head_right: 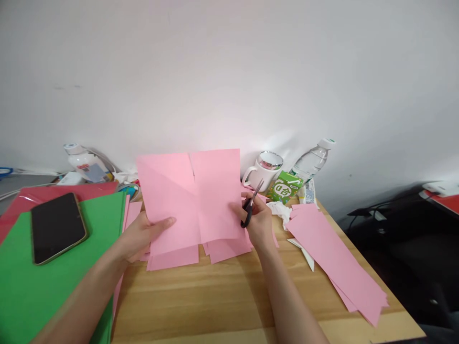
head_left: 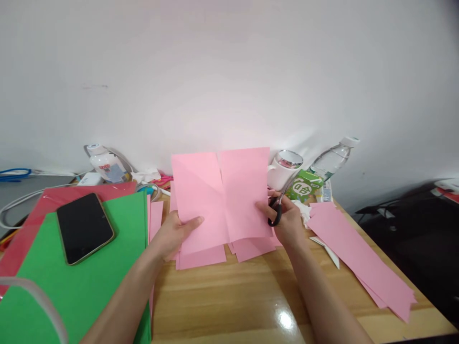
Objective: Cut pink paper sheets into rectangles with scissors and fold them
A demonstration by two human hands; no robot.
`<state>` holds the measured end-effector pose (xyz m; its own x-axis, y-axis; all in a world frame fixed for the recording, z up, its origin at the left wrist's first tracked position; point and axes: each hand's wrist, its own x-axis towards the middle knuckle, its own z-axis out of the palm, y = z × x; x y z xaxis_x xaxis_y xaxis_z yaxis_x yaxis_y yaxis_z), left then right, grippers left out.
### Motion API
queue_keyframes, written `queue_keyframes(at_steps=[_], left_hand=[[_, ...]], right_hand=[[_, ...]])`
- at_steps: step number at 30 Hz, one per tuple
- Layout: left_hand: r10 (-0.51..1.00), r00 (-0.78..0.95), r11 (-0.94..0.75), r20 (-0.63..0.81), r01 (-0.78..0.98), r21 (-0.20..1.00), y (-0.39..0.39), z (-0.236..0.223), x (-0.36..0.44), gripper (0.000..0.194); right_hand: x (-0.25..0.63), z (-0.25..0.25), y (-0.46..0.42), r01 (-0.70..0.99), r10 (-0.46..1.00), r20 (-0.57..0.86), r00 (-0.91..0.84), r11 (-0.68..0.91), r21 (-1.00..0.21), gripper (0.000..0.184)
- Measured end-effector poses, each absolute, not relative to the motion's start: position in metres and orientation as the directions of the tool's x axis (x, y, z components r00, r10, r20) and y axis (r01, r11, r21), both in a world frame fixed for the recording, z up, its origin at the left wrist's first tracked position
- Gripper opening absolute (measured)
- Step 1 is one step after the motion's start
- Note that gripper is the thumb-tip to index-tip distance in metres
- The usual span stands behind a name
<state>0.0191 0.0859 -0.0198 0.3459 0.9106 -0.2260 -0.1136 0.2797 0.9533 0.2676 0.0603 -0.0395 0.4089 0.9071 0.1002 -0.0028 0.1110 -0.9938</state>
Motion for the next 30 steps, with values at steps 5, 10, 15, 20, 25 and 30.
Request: queue_keyframes(at_steps=[5,10,15,20,25,30], left_hand=[[0.948,0.245,0.251,-0.201,-0.192,0.949,0.088,-0.018,0.017,0.046],[0.903,0.382,0.306,-0.197,-0.251,0.918,0.088,-0.016,0.015,0.033],[0.891,0.395,0.331,-0.221,-0.235,0.914,0.088,-0.019,0.015,0.028],[0.87,0.41,0.383,-0.274,-0.212,0.899,0.089,-0.015,0.015,0.031],[0.85,0.414,0.391,-0.326,-0.083,0.917,0.088,-0.01,0.014,0.033],[0.909,0.327,0.296,-0.258,-0.069,0.953,0.088,-0.014,0.018,0.032]], right_hand=[[0.265,-0.037,0.059,0.045,0.942,-0.017,0.334,-0.034,-0.998,0.042],[0.264,-0.045,0.061,0.017,0.921,0.01,0.39,0.004,-1.0,0.039],[0.264,-0.047,0.06,0.006,0.922,0.023,0.387,0.023,-1.0,0.036],[0.263,-0.048,0.061,-0.085,0.904,0.008,0.428,0.049,-0.995,0.036],[0.266,-0.051,0.062,-0.119,0.909,-0.008,0.416,0.045,-0.992,0.041],[0.267,-0.05,0.064,-0.164,0.902,0.001,0.432,0.08,-0.983,0.041]])
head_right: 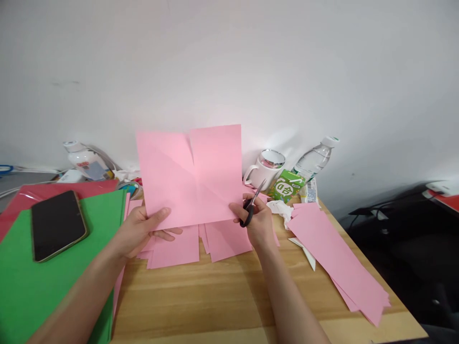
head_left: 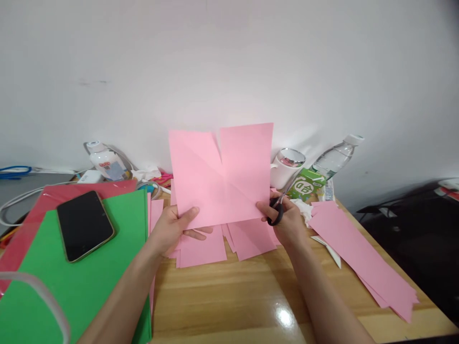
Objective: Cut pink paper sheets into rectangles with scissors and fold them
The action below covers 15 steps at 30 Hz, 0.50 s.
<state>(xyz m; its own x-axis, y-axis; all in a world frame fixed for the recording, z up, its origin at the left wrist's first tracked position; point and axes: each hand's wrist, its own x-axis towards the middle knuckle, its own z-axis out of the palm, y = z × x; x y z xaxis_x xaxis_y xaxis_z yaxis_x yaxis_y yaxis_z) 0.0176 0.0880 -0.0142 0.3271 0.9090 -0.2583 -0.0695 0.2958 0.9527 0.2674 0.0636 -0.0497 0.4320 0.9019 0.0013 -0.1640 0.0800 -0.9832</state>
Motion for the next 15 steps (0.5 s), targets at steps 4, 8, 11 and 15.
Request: queue_keyframes(at_steps=[4,8,11,15], left_hand=[[0.945,0.271,0.218,-0.184,-0.101,0.971,0.089,-0.014,0.019,0.038],[0.964,0.221,0.182,-0.149,-0.135,0.974,0.09,-0.008,0.014,0.038],[0.981,0.155,0.14,-0.117,-0.148,0.979,0.091,-0.006,0.011,0.032],[0.997,0.071,0.054,-0.042,-0.185,0.981,0.09,-0.005,0.011,0.029]], right_hand=[[0.269,-0.049,0.066,-0.221,0.869,0.023,0.494,0.151,-0.963,0.038],[0.265,-0.046,0.062,-0.166,0.903,0.029,0.429,0.11,-0.98,0.034],[0.254,-0.043,0.056,-0.103,0.987,0.044,0.152,0.06,-0.993,0.035],[0.234,-0.042,0.047,-0.101,0.988,0.052,-0.145,0.038,-0.994,0.039]])
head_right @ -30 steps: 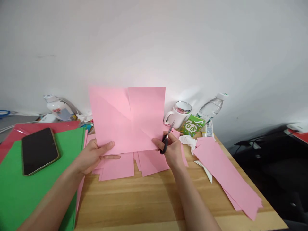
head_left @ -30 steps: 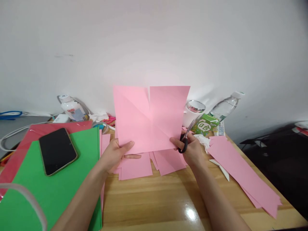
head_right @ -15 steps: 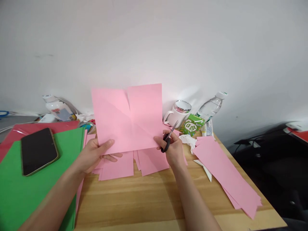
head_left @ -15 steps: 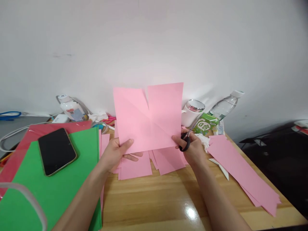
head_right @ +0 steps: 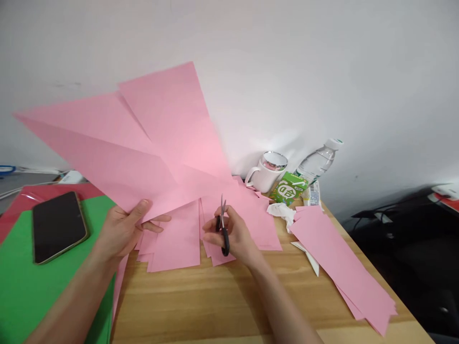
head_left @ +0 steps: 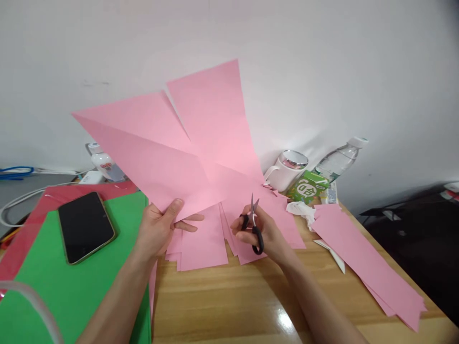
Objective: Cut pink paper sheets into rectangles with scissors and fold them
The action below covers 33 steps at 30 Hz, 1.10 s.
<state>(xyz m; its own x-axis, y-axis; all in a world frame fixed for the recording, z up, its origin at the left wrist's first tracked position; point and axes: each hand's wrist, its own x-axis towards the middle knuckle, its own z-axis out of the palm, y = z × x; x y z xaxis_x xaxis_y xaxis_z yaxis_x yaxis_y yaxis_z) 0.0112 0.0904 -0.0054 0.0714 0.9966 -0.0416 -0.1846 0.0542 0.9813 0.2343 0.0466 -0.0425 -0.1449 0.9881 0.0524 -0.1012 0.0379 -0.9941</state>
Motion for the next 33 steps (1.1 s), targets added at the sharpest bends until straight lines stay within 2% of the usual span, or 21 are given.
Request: queue_keyframes(at_steps=[3,6,12,16,19,25,33], left_hand=[[0.998,0.056,0.045,-0.035,-0.193,0.98,0.089,-0.004,0.014,0.024],[0.997,0.07,0.058,-0.044,-0.212,0.976,0.087,0.0,0.016,0.022],[0.984,0.145,0.13,-0.104,-0.184,0.974,0.082,0.006,0.016,0.029],[0.981,0.171,0.125,-0.093,-0.185,0.975,0.081,0.006,0.017,0.027],[0.98,0.175,0.128,-0.095,-0.192,0.973,0.082,0.005,0.017,0.027],[0.976,0.184,0.15,-0.118,-0.168,0.974,0.083,0.0,0.017,0.029],[0.973,0.198,0.146,-0.116,-0.146,0.978,0.083,-0.004,0.016,0.024]], right_hand=[[0.223,-0.045,0.04,-0.079,0.959,-0.006,-0.283,-0.03,-0.996,0.037],[0.217,-0.048,0.034,-0.053,0.936,-0.049,-0.348,-0.072,-0.996,0.031],[0.218,-0.049,0.029,-0.151,0.896,-0.062,-0.44,-0.142,-0.978,0.052],[0.218,-0.042,0.029,-0.137,0.878,-0.019,-0.478,-0.096,-0.986,0.053],[0.217,-0.038,0.029,-0.145,0.88,0.012,-0.475,-0.065,-0.987,0.053],[0.211,-0.038,0.026,-0.153,0.926,-0.013,-0.378,-0.076,-0.985,0.039],[0.21,-0.037,0.025,-0.143,0.931,-0.014,-0.366,-0.071,-0.987,0.044]])
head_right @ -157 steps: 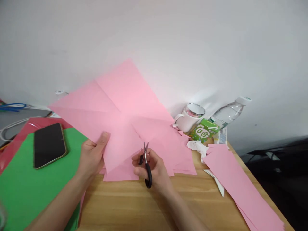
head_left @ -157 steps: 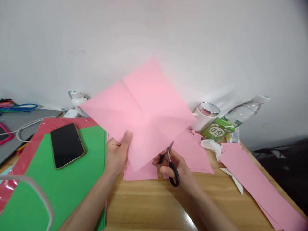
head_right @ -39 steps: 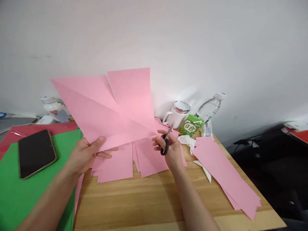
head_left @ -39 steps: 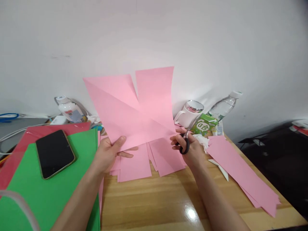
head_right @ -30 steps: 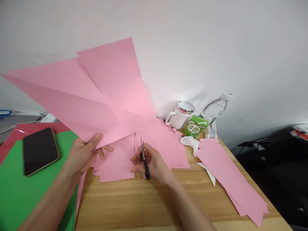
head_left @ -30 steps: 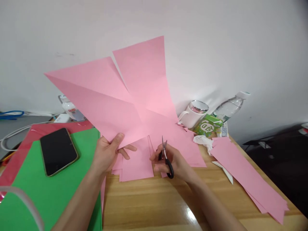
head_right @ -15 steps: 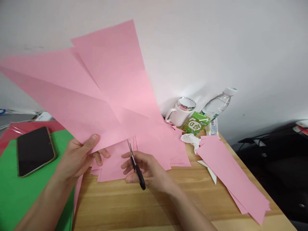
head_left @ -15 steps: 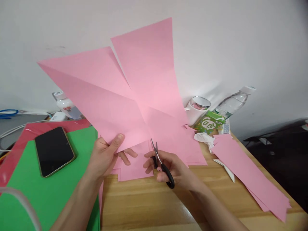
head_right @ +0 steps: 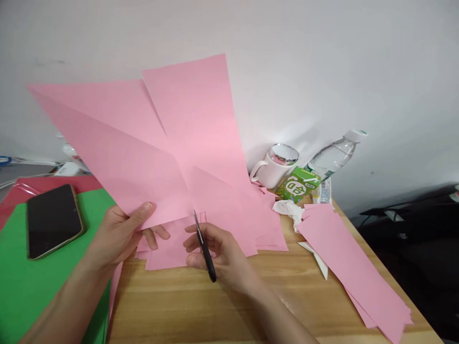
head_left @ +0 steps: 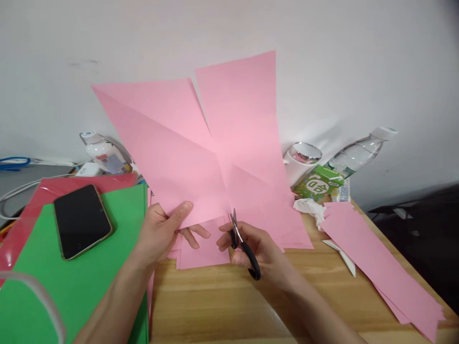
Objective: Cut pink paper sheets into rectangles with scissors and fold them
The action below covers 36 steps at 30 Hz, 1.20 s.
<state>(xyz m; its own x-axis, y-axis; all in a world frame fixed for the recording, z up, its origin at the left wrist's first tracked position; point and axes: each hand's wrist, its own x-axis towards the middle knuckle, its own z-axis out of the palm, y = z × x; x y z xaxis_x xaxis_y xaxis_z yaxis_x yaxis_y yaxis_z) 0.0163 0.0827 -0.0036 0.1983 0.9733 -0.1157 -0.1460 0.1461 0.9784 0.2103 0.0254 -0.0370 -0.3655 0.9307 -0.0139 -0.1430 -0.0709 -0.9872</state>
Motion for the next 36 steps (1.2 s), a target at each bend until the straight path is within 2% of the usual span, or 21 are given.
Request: queue_keyframes(at_steps=[9,17,36], left_hand=[[0.965,0.238,0.141,-0.114,-0.1,0.985,0.0808,-0.003,0.0191,0.023],[0.971,0.209,0.142,-0.114,-0.127,0.982,0.0808,-0.0013,0.02,0.02],[0.953,0.278,0.161,-0.117,-0.142,0.977,0.0799,-0.002,0.0202,0.021]], right_hand=[[0.2067,-0.0344,0.0224,-0.167,0.941,-0.038,-0.336,-0.099,-0.981,0.044],[0.2075,-0.0341,0.0225,-0.169,0.947,-0.04,-0.319,-0.098,-0.981,0.042],[0.2058,-0.0323,0.0221,-0.131,0.958,-0.046,-0.283,-0.086,-0.988,0.041]])
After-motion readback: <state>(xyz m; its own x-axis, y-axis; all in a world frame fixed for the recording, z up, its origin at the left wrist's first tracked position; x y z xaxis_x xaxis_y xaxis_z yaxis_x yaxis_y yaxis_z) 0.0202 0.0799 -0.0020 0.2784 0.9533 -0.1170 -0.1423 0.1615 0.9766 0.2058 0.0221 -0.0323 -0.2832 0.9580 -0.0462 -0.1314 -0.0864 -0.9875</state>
